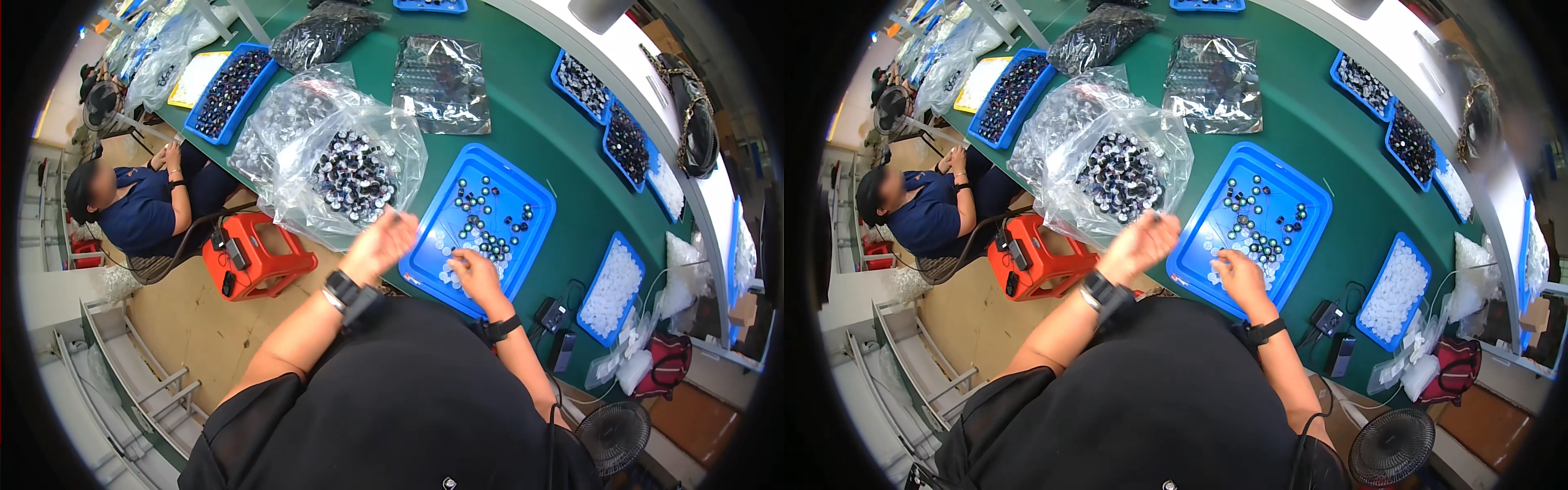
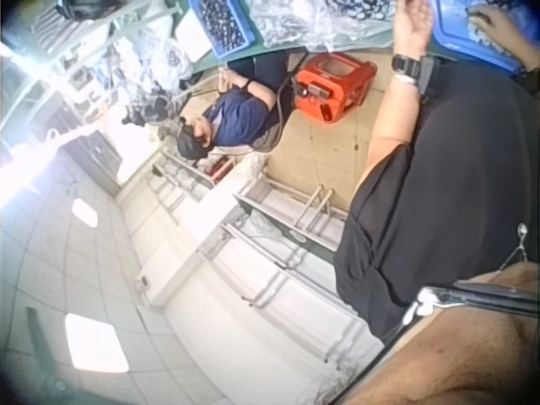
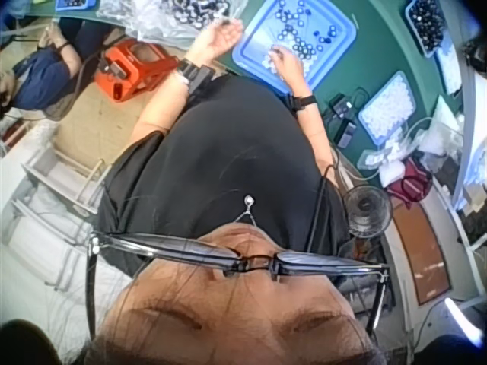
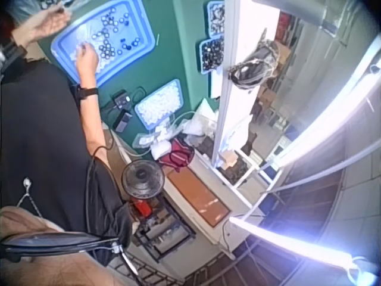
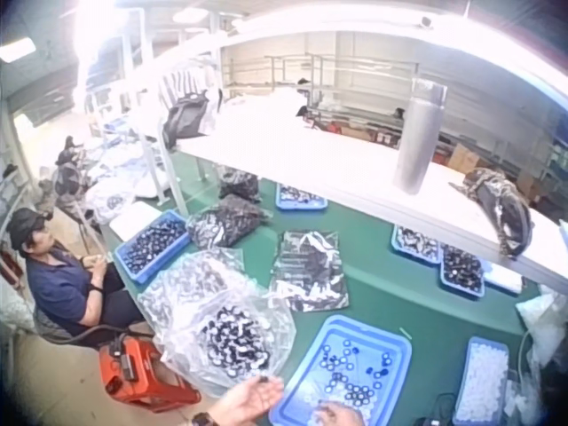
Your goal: The person sits at a green workbench and repeatedly picks up small white plastic caps and dark cylindrical components from blue trays. They insert the dark components into the white caps by hand and place the assembled units back into the tray.
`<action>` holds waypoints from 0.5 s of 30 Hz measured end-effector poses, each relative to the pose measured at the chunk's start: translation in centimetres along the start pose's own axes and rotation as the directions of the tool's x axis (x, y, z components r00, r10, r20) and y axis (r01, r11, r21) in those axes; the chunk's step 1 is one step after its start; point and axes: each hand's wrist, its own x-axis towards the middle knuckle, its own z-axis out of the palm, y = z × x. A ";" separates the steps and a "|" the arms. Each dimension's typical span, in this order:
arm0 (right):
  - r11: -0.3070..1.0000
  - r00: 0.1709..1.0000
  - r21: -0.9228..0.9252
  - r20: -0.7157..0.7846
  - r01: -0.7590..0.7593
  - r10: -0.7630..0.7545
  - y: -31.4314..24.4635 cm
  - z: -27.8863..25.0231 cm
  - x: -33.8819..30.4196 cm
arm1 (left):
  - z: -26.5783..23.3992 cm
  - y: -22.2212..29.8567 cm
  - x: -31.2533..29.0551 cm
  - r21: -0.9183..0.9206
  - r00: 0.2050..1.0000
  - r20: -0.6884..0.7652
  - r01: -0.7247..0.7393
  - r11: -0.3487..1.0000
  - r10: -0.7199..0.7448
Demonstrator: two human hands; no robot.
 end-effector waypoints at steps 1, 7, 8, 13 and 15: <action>0.999 0.999 -0.012 -0.040 -0.030 0.029 1.3 0.0 0.5 | 1.7 2.1 -0.6 0.134 0.986 -0.093 -0.126 0.983 0.139; 0.962 0.968 -0.273 -0.236 0.019 -0.086 5.6 1.3 4.8 | 4.2 4.6 -0.2 0.471 0.926 -0.160 -0.233 0.851 0.342; 0.951 0.960 -0.310 -0.267 -0.001 -0.086 5.7 1.8 5.4 | 3.4 3.4 0.7 0.563 0.941 -0.152 -0.170 0.809 0.304; 0.879 0.977 -0.471 -0.209 -0.071 -0.032 4.2 2.6 7.2 | -2.1 -4.9 3.8 0.955 0.968 -0.105 0.035 0.293 0.229; 0.884 0.968 -0.466 -0.232 -0.023 -0.097 5.9 3.5 7.2 | -3.5 -7.0 4.9 0.958 0.940 0.048 0.053 -0.283 0.337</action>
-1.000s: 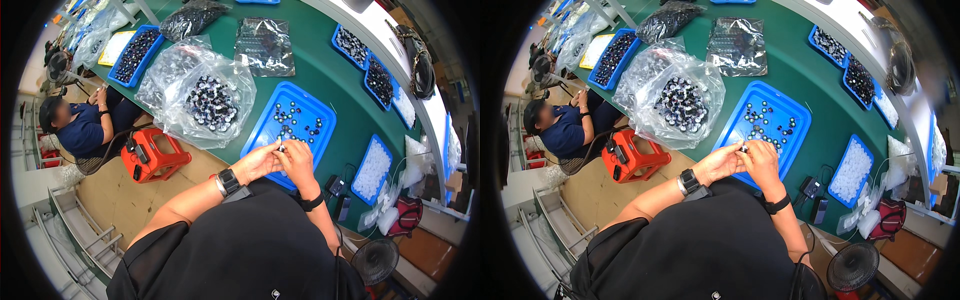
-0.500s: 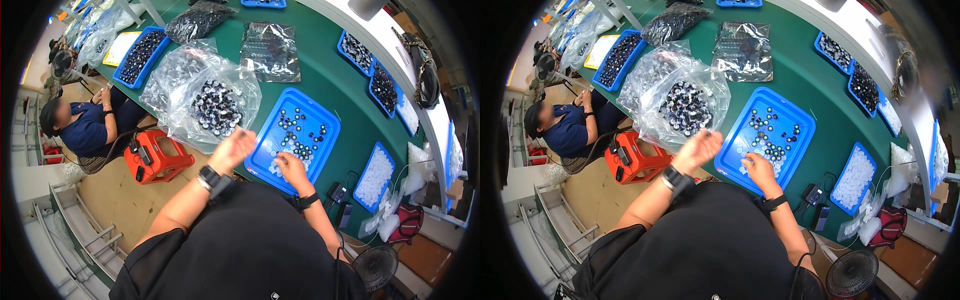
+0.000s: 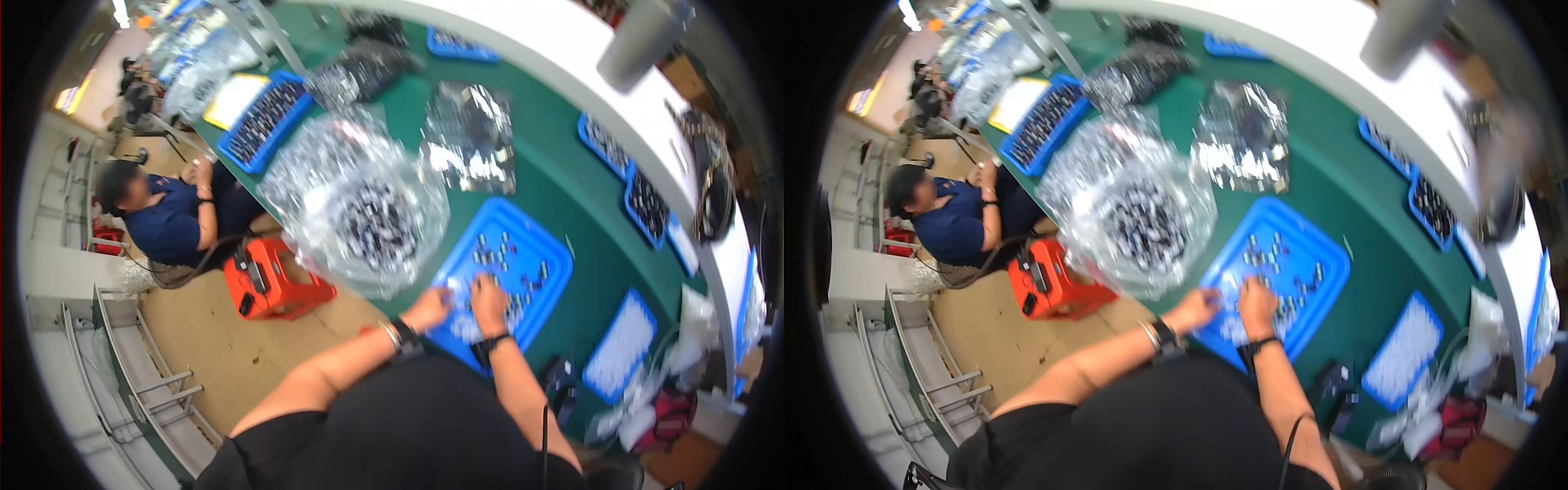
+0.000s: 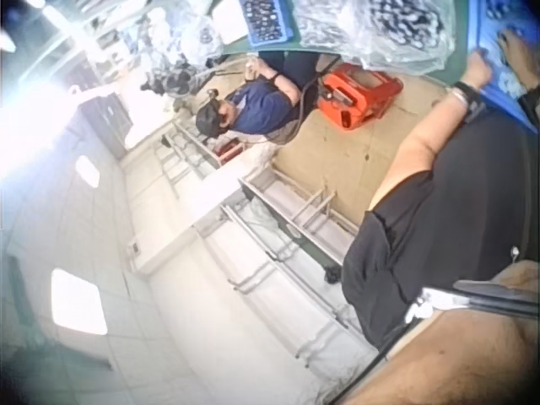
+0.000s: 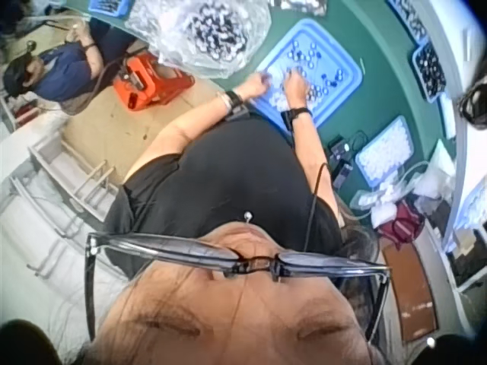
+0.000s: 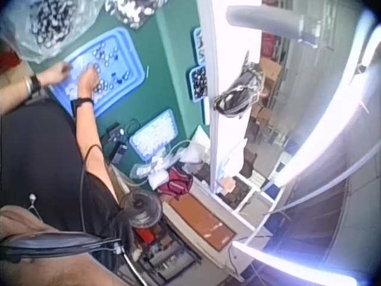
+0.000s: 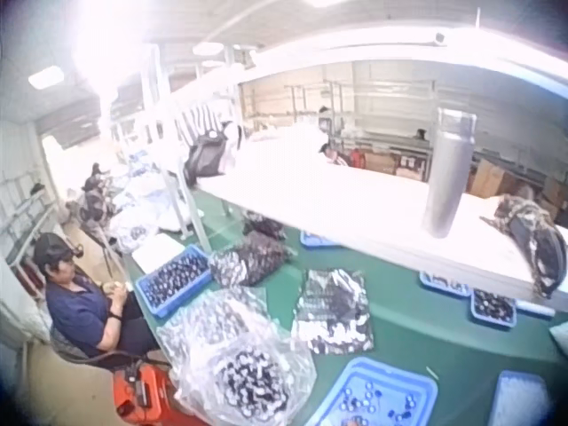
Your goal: The person sits at a green workbench and repeatedly picks up small white plastic caps and dark cylindrical components from blue trays. They insert the dark components into the white caps by hand and place the assembled units back into the tray.
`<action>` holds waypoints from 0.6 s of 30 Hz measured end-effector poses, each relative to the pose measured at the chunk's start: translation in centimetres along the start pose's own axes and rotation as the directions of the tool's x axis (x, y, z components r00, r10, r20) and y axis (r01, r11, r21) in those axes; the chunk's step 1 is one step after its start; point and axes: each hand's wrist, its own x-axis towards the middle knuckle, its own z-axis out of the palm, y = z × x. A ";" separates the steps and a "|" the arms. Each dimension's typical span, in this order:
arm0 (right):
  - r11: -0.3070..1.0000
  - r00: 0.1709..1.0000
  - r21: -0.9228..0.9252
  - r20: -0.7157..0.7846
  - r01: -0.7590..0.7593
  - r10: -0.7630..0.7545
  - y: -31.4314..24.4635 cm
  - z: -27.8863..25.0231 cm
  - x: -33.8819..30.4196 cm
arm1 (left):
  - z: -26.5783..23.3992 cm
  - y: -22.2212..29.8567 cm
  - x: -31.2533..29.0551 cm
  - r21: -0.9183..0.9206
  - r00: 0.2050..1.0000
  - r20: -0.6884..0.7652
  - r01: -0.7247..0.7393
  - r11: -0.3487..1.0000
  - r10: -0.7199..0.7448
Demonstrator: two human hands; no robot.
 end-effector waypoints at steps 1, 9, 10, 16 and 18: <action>0.999 0.999 0.033 -0.039 0.038 -0.037 -0.3 -0.2 0.0 | 1.3 -0.8 0.3 0.098 0.994 -0.086 -0.057 0.994 0.065; 0.951 0.989 0.310 -0.129 -0.024 0.067 -0.5 -2.3 -0.2 | 3.1 -1.6 1.6 0.306 0.977 -0.069 -0.171 0.937 0.201; 0.919 0.987 0.393 -0.129 -0.039 0.097 -0.6 -2.8 -0.2 | 3.2 -1.9 1.6 0.293 0.976 -0.072 -0.177 0.940 0.206; 0.489 0.975 0.851 0.106 -0.191 0.195 0.1 -5.9 -0.9 | 2.1 -1.2 2.4 0.083 0.993 0.034 -0.115 0.990 0.113; 0.325 0.950 0.897 0.250 -0.301 0.189 -0.4 -8.0 -1.3 | 1.4 -0.3 2.9 -0.417 0.972 0.218 0.177 0.892 -0.091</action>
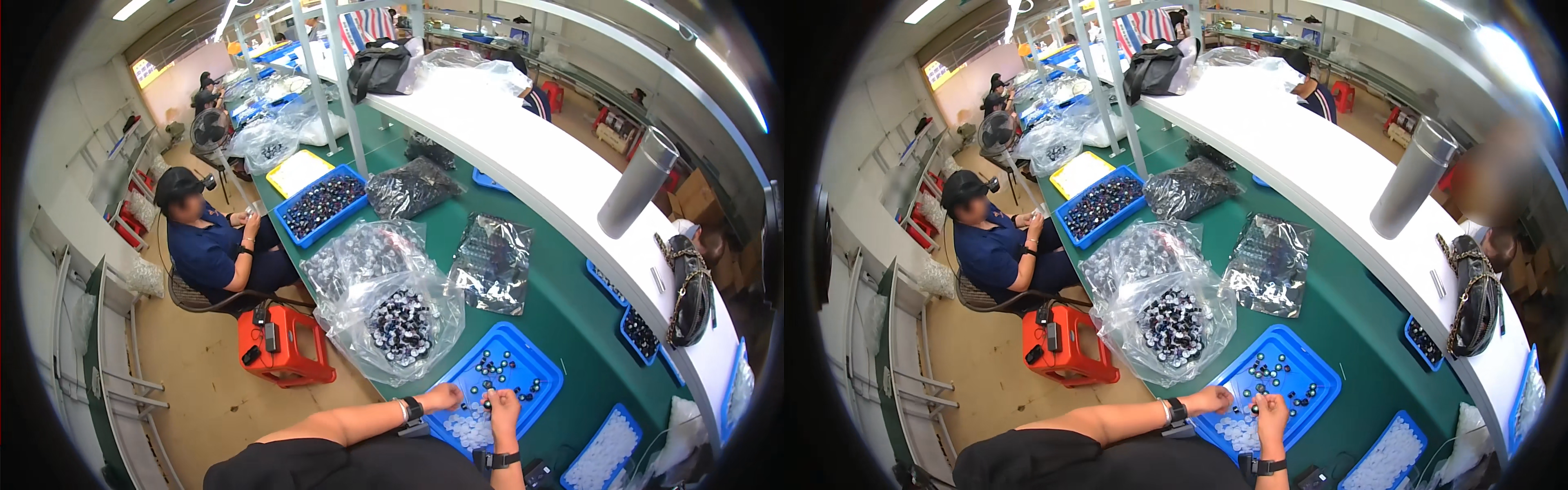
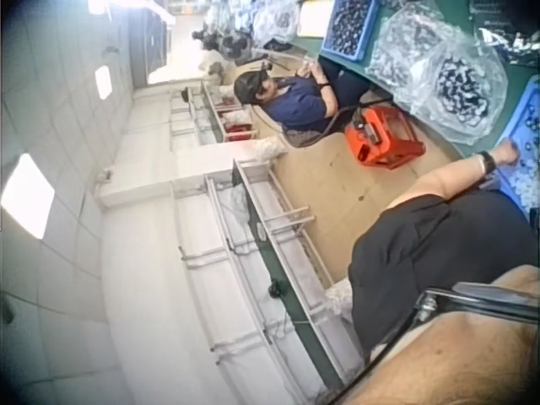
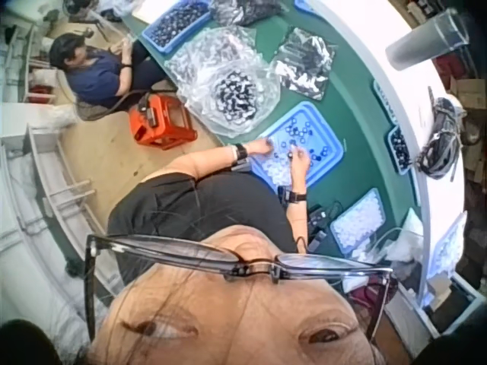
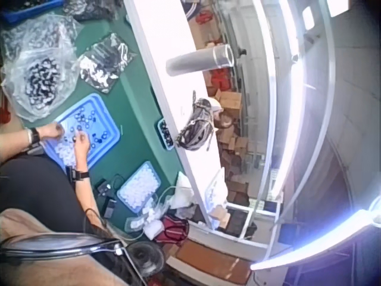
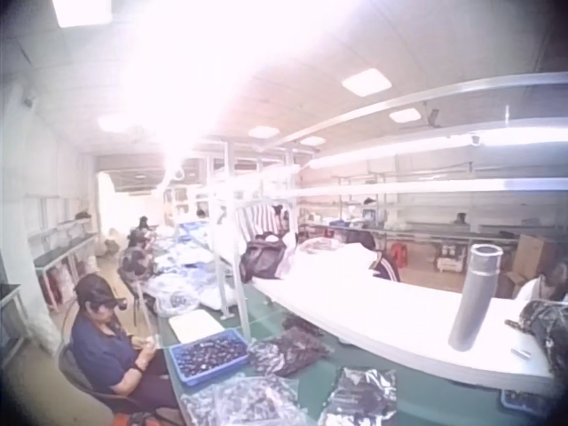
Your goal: The person sits at a green workbench and repeatedly picks up small white plastic caps and dark cylindrical components from blue trays. They insert the dark components into the white caps by hand and place the assembled units back into the tray.
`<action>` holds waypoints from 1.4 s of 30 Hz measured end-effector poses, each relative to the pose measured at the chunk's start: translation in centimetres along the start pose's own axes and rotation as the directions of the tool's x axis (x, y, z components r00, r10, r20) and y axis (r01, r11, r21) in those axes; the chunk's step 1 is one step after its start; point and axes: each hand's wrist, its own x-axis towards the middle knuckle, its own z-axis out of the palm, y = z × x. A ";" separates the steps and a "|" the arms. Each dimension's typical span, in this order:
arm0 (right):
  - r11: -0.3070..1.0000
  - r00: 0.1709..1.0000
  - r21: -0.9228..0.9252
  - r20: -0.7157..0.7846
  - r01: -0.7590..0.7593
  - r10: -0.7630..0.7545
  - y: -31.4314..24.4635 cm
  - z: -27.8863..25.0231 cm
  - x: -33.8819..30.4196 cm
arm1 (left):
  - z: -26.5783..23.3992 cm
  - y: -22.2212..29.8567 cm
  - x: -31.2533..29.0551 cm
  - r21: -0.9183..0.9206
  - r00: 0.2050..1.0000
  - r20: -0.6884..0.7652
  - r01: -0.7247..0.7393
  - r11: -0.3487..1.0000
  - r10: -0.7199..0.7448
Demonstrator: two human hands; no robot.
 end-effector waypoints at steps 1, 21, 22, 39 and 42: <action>0.999 1.000 -0.017 0.005 -0.029 0.029 -2.2 0.1 -0.9 | -0.1 2.6 -1.2 -0.145 0.999 0.040 0.022 0.989 -0.016; 0.674 0.820 -0.596 -0.047 0.436 -0.571 -10.6 3.0 -9.1 | 1.0 13.2 -10.9 -0.827 0.927 0.353 0.244 0.507 0.129; 0.659 0.811 -0.611 -0.046 0.439 -0.583 -10.8 3.0 -9.1 | 1.0 12.9 -10.8 -0.826 0.920 0.369 0.261 0.500 0.130; 0.617 0.824 -0.682 -0.039 0.392 -0.566 -10.3 3.4 -8.8 | 1.0 12.3 -10.3 -0.807 0.915 0.389 0.283 0.518 0.107; 0.628 0.824 -0.670 -0.041 0.397 -0.565 -10.2 3.4 -8.6 | 1.0 12.1 -10.1 -0.798 0.918 0.379 0.261 0.544 0.115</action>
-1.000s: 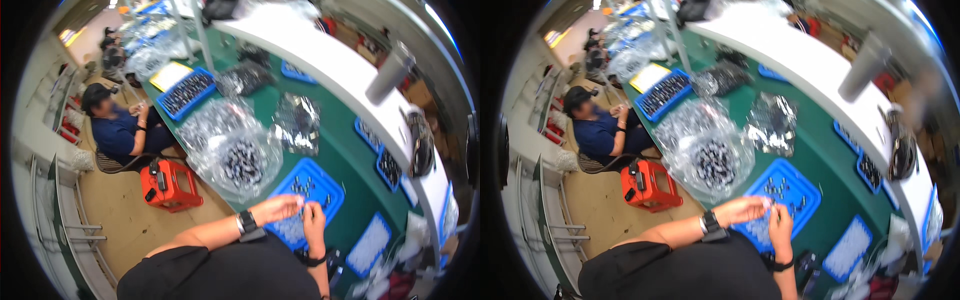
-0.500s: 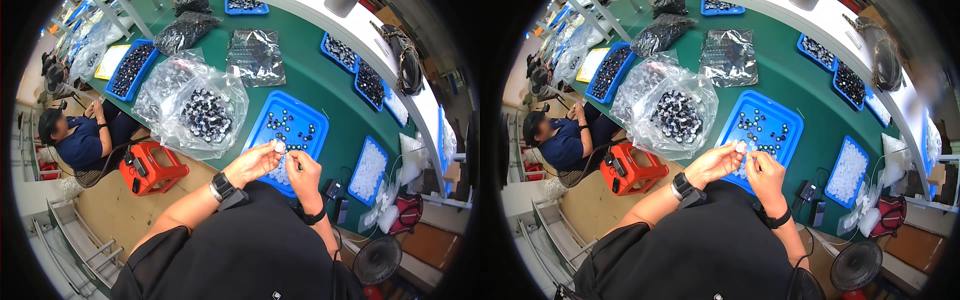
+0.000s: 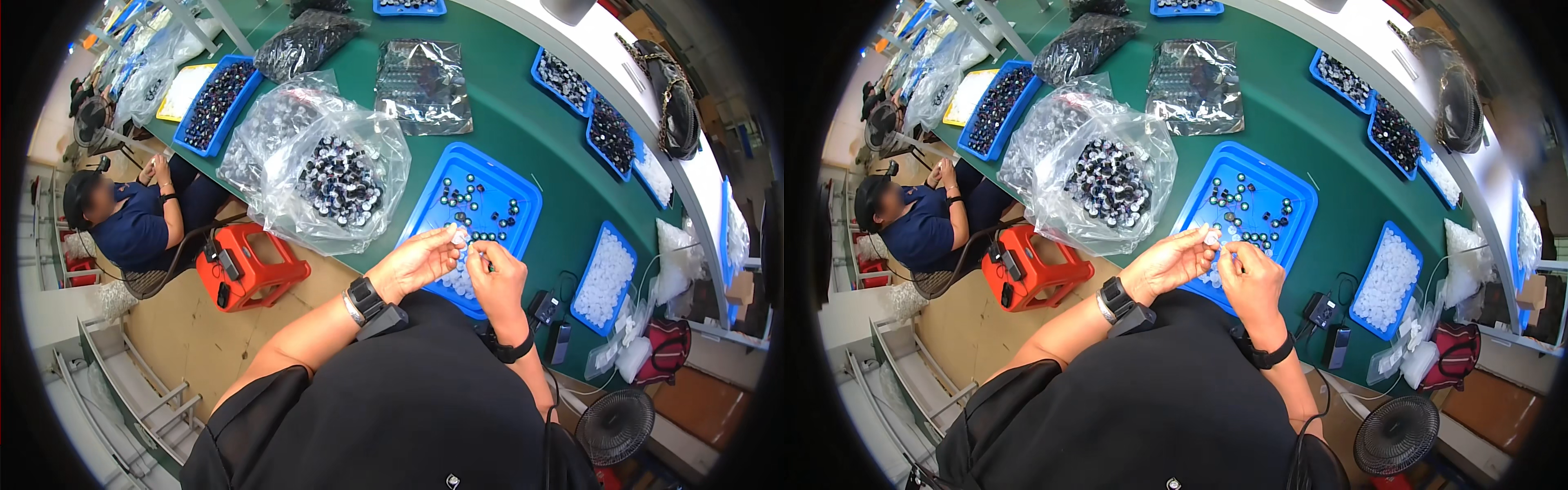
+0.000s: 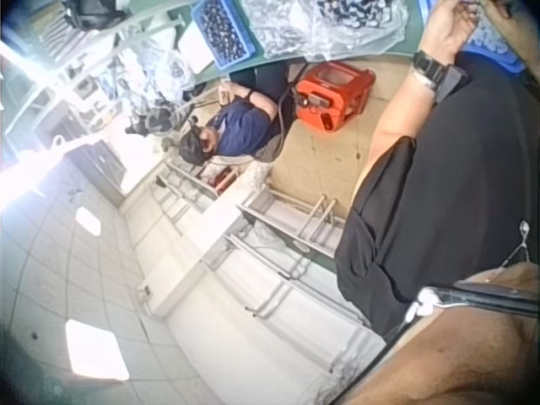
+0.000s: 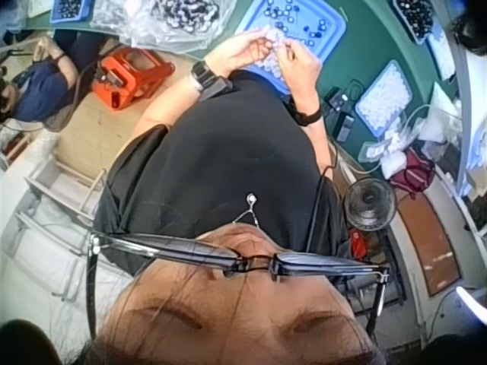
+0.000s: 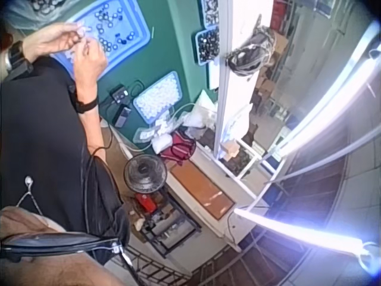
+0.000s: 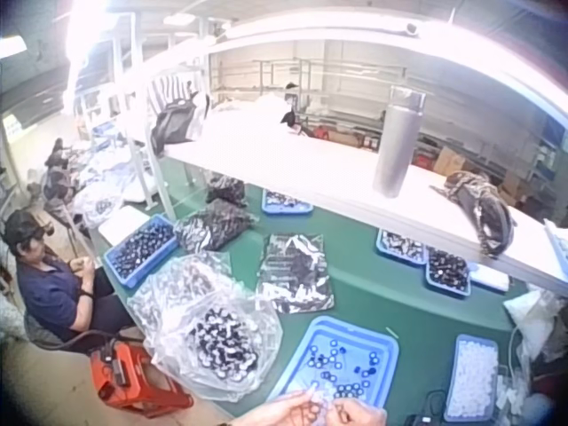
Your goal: The person sits at a green workbench and repeatedly picks up small white plastic caps and dark cylindrical components from blue trays. They insert the dark components into the white caps by hand and place the assembled units back into the tray.
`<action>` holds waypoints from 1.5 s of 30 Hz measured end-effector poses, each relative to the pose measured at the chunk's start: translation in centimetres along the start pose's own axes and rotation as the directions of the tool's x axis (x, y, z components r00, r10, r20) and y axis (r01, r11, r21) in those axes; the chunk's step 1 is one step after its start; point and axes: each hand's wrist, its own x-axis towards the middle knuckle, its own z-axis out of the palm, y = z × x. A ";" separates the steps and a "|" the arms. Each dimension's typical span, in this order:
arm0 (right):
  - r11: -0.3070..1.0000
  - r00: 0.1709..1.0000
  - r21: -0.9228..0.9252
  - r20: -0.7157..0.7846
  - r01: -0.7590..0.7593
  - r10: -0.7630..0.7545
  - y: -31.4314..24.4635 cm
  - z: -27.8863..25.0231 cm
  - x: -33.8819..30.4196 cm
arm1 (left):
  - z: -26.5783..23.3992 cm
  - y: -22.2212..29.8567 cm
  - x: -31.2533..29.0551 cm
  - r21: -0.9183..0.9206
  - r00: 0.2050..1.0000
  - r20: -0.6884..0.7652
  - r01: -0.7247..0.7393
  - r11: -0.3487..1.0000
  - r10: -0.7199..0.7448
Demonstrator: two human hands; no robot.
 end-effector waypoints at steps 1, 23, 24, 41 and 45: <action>1.000 1.000 0.009 0.000 -0.001 0.001 -0.1 0.1 0.0 | 0.1 0.0 0.0 0.013 1.000 0.004 -0.006 1.000 0.006; 0.999 0.994 -0.015 0.106 -0.033 0.034 0.9 0.1 0.4 | 1.3 -0.3 0.4 0.133 0.995 -0.083 -0.049 0.990 0.060; 0.997 0.988 -0.008 0.134 -0.074 0.075 0.8 0.0 0.4 | 1.2 -0.2 0.5 0.125 0.993 -0.095 -0.059 0.990 0.071; 0.954 0.935 0.110 0.258 -0.277 0.242 1.1 -0.1 0.3 | 0.3 -1.2 0.7 0.085 0.993 -0.119 -0.005 0.996 0.015; 0.962 0.943 0.081 0.234 -0.262 0.237 1.0 0.0 0.3 | 0.5 -1.3 0.7 0.080 0.991 -0.133 0.005 0.997 0.005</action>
